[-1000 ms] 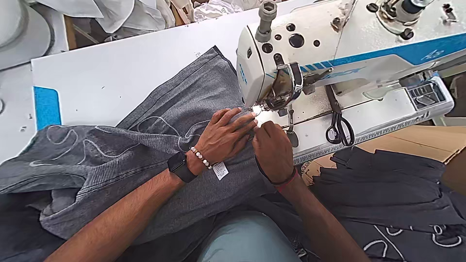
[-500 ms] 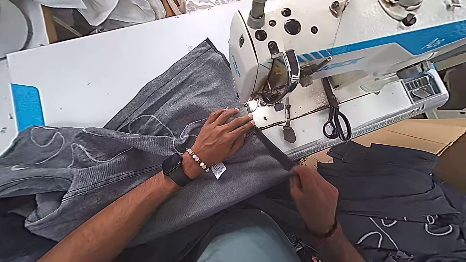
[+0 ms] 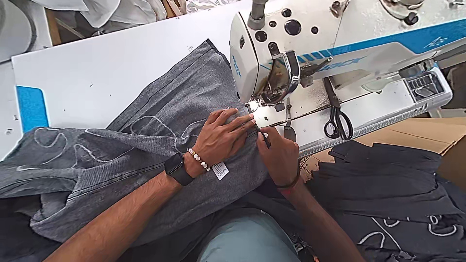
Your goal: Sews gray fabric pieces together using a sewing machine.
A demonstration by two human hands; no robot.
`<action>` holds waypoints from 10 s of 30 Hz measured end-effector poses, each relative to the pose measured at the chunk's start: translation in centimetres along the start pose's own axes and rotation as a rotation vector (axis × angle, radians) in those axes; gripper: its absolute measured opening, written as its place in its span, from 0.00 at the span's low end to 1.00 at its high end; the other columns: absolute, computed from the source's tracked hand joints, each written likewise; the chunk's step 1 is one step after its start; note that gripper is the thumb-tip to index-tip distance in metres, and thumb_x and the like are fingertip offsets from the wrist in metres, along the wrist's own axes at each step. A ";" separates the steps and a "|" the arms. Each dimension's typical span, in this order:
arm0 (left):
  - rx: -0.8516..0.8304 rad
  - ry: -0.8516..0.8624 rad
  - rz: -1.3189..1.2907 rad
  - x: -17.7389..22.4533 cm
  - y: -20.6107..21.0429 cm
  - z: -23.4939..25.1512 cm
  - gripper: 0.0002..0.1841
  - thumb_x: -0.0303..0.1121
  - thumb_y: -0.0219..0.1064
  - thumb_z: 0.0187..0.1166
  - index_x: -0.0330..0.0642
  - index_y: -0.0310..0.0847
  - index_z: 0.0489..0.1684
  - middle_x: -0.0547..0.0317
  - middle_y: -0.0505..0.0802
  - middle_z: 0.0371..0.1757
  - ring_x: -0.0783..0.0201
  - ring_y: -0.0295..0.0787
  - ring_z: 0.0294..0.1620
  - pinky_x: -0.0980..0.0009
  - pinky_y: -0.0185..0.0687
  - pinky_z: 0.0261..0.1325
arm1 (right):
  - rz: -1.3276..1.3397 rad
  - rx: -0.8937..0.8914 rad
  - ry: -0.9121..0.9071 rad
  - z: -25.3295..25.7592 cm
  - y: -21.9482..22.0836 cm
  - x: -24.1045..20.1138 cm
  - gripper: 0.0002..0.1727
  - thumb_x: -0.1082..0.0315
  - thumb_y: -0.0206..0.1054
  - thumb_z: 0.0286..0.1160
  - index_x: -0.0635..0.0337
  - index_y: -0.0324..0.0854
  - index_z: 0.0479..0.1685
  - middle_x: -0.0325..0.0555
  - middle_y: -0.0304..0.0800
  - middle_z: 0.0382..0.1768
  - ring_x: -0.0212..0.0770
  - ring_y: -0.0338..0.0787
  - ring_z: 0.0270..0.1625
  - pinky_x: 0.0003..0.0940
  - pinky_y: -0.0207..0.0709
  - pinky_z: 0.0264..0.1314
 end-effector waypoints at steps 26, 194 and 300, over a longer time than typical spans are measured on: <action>0.017 0.048 -0.005 -3.3 -0.9 1.6 0.20 0.42 0.56 0.85 0.62 0.89 0.69 0.56 0.88 0.70 0.48 0.75 0.76 0.48 0.61 0.79 | -0.152 -0.186 -0.199 2.4 0.1 -0.6 0.23 0.60 0.55 0.84 0.47 0.86 0.72 0.39 0.76 0.10 0.45 0.79 0.13 0.41 0.66 0.14; 0.048 0.005 0.116 -1.9 -0.1 0.9 0.18 0.49 0.59 0.86 0.61 0.91 0.64 0.63 0.87 0.73 0.54 0.74 0.76 0.54 0.61 0.80 | 0.420 -0.126 0.238 -2.8 0.0 -1.4 0.25 0.62 0.61 0.74 0.54 0.88 0.70 0.35 0.89 0.21 0.31 0.81 0.19 0.33 0.75 0.22; -0.005 -0.038 -0.202 1.4 0.0 -0.6 0.16 0.40 0.57 0.87 0.59 0.93 0.58 0.60 0.86 0.75 0.52 0.70 0.86 0.50 0.61 0.89 | 0.197 -0.257 -0.314 -12.2 -1.1 1.2 0.08 0.68 0.61 0.72 0.53 0.86 0.33 0.42 0.86 0.35 0.42 0.89 0.41 0.36 0.86 0.37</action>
Point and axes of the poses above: each hand's wrist, its own z-axis towards the middle knuckle, its own y-axis out of the palm, x = y × z, the point moved 3 cm from there along z, towards the middle knuckle
